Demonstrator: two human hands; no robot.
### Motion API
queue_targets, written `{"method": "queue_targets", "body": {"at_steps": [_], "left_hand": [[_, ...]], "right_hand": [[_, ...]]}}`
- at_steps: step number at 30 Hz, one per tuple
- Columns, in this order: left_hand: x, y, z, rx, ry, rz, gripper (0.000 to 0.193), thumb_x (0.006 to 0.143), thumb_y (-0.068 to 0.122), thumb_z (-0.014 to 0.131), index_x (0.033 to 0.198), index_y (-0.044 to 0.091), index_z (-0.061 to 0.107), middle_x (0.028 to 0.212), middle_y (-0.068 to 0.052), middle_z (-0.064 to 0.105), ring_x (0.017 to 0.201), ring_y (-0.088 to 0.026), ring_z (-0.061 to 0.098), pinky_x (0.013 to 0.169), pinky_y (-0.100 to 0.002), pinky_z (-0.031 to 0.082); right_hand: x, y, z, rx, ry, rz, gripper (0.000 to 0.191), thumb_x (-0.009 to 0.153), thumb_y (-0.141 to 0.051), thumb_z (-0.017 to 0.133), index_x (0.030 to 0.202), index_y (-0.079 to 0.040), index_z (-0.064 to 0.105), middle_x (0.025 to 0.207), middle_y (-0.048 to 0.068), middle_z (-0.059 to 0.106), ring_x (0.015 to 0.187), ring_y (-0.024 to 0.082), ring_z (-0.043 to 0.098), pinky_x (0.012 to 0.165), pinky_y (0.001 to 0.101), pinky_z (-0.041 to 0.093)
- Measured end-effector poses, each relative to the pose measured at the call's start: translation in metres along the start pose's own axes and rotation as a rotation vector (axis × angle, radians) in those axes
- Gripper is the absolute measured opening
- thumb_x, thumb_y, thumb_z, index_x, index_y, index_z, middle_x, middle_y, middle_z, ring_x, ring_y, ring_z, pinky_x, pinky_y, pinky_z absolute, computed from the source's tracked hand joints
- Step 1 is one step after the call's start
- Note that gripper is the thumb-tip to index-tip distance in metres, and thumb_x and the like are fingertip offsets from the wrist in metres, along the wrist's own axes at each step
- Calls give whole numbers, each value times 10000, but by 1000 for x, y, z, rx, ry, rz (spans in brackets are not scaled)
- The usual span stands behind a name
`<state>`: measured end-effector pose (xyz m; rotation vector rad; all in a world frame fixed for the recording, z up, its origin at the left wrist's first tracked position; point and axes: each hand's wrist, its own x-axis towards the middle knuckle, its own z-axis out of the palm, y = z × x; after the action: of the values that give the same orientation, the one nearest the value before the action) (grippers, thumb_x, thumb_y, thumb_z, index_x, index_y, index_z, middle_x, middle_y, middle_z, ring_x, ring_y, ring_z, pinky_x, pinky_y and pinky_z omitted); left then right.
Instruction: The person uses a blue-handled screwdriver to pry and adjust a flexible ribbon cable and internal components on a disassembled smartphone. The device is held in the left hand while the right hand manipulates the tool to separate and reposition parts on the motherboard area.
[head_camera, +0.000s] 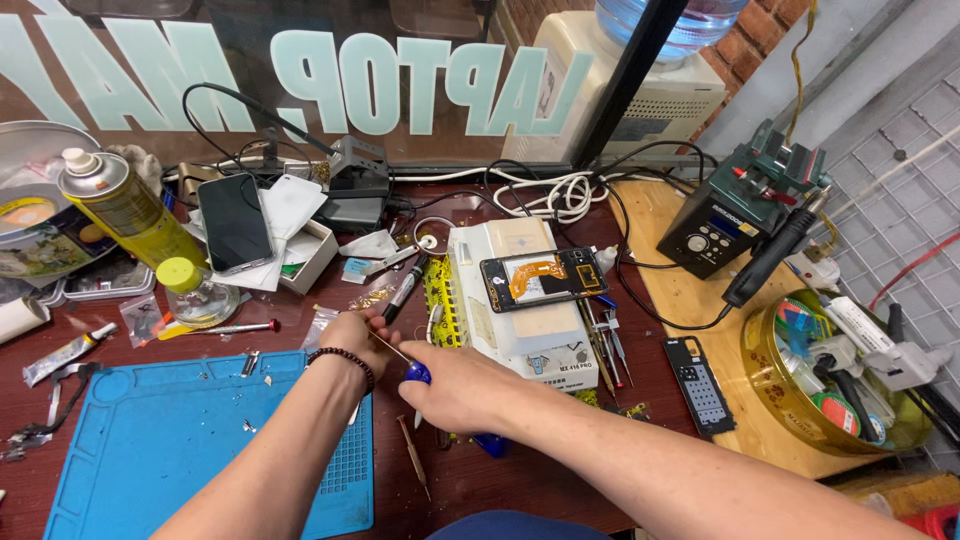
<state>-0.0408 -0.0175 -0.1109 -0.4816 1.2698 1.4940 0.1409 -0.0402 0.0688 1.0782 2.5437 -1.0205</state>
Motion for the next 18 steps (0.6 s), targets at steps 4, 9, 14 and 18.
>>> {"method": "queue_targets", "body": {"at_steps": [4,9,14,18], "left_hand": [[-2,8,-33,417,18,108,112,975,138,634,957,35,676,819,-51,640,623,-176,568,588,-379,554],[-3,15,-47,831,122,291,127,913,158,756,1000,69,780,841,-63,722,671,-167,643,586,-366,590],[2,23,-48,1063,161,406,182,916,213,770,997,55,807,835,-87,762,674,-175,699,591,-358,618],[10,27,-49,1182,217,435,328,977,368,697,1024,61,803,871,-109,790,700,-226,749,642,-378,627]], "right_hand": [[-23,8,-34,257,-137,217,640,937,-353,545,1550,-248,394,829,186,702,579,257,663,520,413,576],[-51,26,-79,433,-26,258,607,936,-345,568,1527,-294,435,712,42,550,450,110,577,385,284,504],[-69,57,-103,584,122,370,581,953,-377,603,1515,-334,461,784,37,565,467,119,547,389,287,484],[-85,87,-110,691,190,484,567,958,-402,592,1508,-340,472,802,48,576,498,131,558,404,292,483]]}}
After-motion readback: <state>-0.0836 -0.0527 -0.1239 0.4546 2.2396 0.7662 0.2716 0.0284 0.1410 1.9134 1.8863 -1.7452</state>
